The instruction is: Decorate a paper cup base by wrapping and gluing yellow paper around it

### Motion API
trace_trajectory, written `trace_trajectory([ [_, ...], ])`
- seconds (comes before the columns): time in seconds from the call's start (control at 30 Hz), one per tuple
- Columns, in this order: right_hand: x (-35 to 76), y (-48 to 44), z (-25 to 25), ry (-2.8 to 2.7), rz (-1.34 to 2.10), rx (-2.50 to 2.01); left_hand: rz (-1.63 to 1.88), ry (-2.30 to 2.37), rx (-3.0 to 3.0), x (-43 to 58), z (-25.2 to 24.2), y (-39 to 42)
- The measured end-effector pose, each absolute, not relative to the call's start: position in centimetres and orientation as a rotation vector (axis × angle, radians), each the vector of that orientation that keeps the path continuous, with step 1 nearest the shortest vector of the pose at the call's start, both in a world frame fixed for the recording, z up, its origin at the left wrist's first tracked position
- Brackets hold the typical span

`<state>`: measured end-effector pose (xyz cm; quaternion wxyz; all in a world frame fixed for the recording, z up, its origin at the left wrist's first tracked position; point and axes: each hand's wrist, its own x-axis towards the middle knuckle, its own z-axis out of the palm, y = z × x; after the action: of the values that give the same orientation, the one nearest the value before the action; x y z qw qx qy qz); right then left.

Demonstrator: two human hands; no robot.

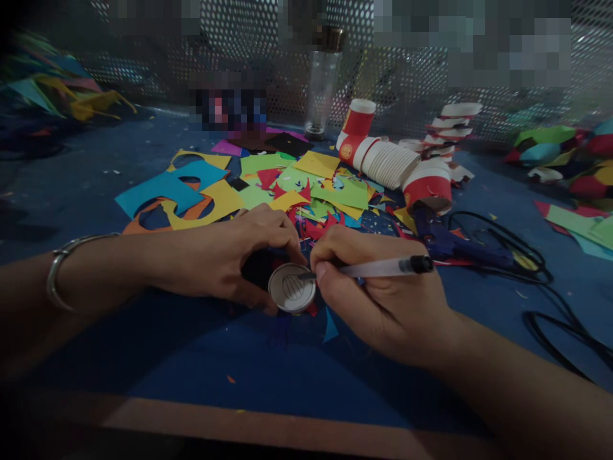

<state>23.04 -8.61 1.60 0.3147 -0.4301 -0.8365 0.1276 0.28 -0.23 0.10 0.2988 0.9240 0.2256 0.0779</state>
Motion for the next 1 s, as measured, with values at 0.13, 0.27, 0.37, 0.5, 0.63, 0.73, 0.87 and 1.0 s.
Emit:
trace_trajectory([
  [0.13,23.0,-8.7,1.6,-2.206,0.334,-1.118,0.213,0.595,2.451,0.2,0.1,-0.2],
  [0.27,22.9,-8.7,2.2,-2.259,0.318,-1.131,0.210,0.595,2.445,0.2,0.1,-0.2],
  [0.37,22.8,-8.7,2.6,-2.276,0.309,-1.140,0.216,0.598,2.446,0.1,0.0,-0.2],
  [0.5,22.6,-8.7,2.6,-2.267,0.288,-1.134,0.218,0.592,2.432,0.1,0.0,-0.1],
  [0.63,22.5,-8.8,2.4,-2.266,0.264,-1.123,0.215,0.594,2.435,0.1,0.0,0.0],
  [0.73,22.4,-8.7,2.3,-2.259,0.261,-1.106,0.200,0.596,2.435,0.2,0.1,0.0],
  [0.87,22.6,-8.7,1.8,-2.253,0.297,-1.044,0.214,0.585,2.437,0.4,0.3,0.0],
  [1.0,23.0,-8.7,1.5,-2.239,0.350,-1.012,0.235,0.576,2.446,0.6,0.3,0.0],
])
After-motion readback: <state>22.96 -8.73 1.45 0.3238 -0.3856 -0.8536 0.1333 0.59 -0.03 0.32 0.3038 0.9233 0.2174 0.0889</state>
